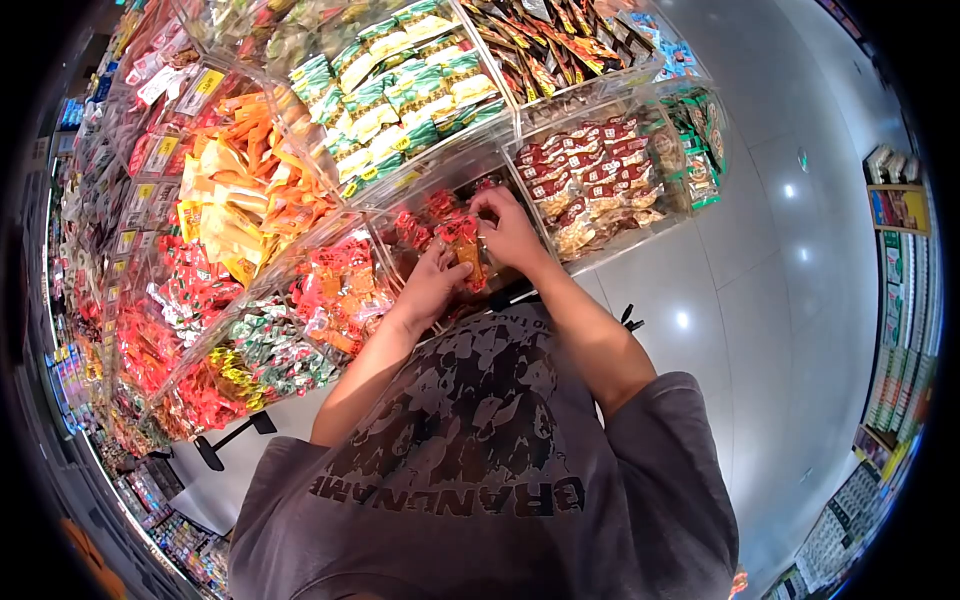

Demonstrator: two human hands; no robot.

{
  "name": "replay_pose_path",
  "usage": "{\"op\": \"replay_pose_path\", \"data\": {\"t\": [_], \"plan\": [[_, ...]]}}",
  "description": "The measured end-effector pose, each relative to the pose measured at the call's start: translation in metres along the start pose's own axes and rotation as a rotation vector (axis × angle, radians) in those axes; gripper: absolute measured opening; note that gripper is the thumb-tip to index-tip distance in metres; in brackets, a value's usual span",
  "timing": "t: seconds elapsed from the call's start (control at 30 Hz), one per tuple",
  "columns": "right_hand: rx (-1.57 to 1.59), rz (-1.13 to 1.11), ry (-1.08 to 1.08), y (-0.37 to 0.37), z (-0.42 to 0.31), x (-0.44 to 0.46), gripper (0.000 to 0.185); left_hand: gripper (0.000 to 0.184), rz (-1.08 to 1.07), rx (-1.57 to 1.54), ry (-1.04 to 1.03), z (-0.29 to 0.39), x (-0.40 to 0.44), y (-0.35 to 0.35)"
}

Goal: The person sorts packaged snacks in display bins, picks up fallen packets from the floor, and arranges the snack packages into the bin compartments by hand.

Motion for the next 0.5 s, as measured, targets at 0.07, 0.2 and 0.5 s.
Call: {"op": "replay_pose_path", "data": {"t": [0.07, 0.2, 0.5], "plan": [[0.068, -0.063, -0.144, -0.004, 0.016, -0.002, 0.022, 0.048, -0.076, -0.063, -0.044, -0.007, 0.012, 0.004], [0.053, -0.016, -0.079, -0.001, 0.013, -0.001, 0.020, 0.048, -0.048, -0.130, -0.015, -0.008, 0.014, 0.005], [-0.023, 0.004, -0.218, 0.001, 0.013, -0.019, 0.018, 0.051, 0.000, -0.160, -0.014, -0.011, 0.014, -0.001]]}}
Point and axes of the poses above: each hand's wrist, its own x-axis towards the middle knuckle, its own y-axis out of the back of the hand, z = x × y, the point moved 7 cm from there along x, towards the middle knuckle, and after that the axes turned 1 degree about -x, right-handed, at the moved point
